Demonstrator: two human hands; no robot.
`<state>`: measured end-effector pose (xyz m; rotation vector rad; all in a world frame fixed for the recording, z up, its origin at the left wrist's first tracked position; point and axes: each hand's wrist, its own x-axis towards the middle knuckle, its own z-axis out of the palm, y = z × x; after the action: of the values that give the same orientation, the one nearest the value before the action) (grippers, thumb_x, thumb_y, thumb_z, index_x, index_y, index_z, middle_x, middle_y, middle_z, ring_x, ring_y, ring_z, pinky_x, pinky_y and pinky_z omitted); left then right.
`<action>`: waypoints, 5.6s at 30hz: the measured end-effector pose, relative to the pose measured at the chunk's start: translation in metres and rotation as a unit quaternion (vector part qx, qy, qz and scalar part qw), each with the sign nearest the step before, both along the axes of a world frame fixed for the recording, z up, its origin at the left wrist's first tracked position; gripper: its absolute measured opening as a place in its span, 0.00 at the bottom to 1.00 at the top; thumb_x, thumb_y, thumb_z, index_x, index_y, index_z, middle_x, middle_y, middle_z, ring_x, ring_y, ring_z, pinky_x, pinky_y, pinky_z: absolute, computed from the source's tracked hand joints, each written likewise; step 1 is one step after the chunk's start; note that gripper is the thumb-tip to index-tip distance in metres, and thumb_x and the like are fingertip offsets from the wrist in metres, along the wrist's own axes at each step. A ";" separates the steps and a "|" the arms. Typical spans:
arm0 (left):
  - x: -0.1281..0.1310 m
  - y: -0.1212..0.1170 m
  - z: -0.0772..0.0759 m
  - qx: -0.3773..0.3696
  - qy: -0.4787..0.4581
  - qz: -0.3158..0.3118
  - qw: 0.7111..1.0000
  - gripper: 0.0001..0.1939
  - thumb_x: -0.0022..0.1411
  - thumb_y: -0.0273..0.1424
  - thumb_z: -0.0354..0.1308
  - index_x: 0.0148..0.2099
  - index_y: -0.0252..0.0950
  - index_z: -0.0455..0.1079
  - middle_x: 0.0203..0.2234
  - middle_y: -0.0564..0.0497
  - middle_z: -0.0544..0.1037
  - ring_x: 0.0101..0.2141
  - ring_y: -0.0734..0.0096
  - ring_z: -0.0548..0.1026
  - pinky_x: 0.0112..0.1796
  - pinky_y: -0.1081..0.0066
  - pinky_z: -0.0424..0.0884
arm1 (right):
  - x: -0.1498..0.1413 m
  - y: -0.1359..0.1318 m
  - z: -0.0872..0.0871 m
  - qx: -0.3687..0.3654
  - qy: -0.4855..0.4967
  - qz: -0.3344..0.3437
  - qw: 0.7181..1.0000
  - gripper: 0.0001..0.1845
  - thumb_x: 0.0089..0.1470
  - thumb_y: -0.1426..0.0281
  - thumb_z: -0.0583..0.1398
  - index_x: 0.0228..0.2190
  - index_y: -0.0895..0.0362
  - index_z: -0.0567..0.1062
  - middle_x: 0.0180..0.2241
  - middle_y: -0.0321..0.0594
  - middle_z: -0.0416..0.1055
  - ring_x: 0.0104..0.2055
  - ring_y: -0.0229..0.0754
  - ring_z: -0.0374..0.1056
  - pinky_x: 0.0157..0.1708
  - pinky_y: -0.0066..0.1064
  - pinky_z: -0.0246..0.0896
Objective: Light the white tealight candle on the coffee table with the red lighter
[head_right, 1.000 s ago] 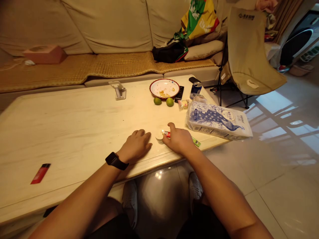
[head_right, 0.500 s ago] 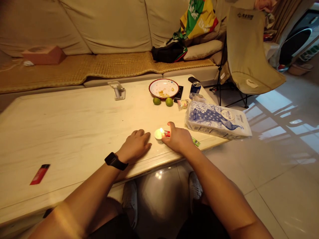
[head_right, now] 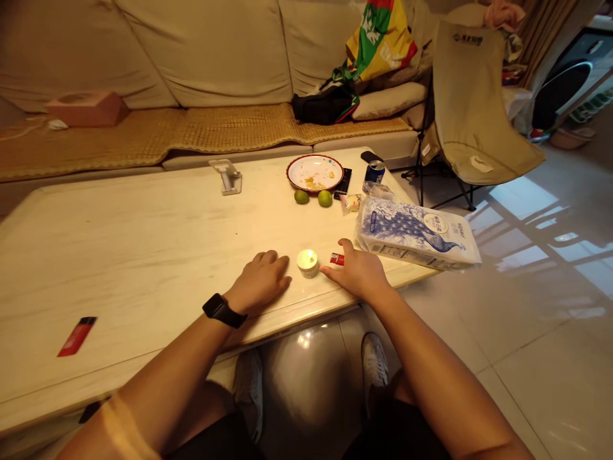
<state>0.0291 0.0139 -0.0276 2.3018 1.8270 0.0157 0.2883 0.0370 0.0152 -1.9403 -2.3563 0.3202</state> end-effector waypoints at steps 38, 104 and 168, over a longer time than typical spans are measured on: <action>0.000 -0.002 0.004 -0.002 -0.002 -0.002 1.000 0.18 0.65 0.41 0.53 0.54 0.40 0.68 0.52 0.39 0.69 0.53 0.47 0.64 0.52 0.51 0.63 | -0.032 -0.002 0.016 -0.028 -0.016 0.044 0.999 0.32 0.63 0.52 0.52 0.61 0.56 0.63 0.42 0.51 0.81 0.45 0.56 0.76 0.42 0.38 0.62; 0.001 -0.001 0.005 -0.008 0.000 0.003 1.000 0.19 0.64 0.41 0.53 0.53 0.40 0.69 0.51 0.39 0.70 0.53 0.46 0.65 0.51 0.52 0.64 | -0.004 -0.004 0.002 -0.012 -0.010 0.015 1.000 0.38 0.58 0.43 0.57 0.60 0.55 0.65 0.42 0.49 0.81 0.45 0.55 0.77 0.41 0.37 0.63; 0.001 0.001 0.005 -0.017 0.002 0.004 1.000 0.20 0.65 0.43 0.53 0.55 0.40 0.69 0.52 0.39 0.70 0.53 0.47 0.65 0.52 0.52 0.64 | 0.015 -0.001 -0.003 0.010 -0.019 -0.020 1.000 0.42 0.55 0.40 0.58 0.60 0.55 0.65 0.40 0.48 0.81 0.43 0.57 0.76 0.42 0.41 0.64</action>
<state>0.0303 0.0147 -0.0223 2.2735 1.8253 -0.0180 0.3031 0.0357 0.0119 -1.9981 -2.3305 0.2586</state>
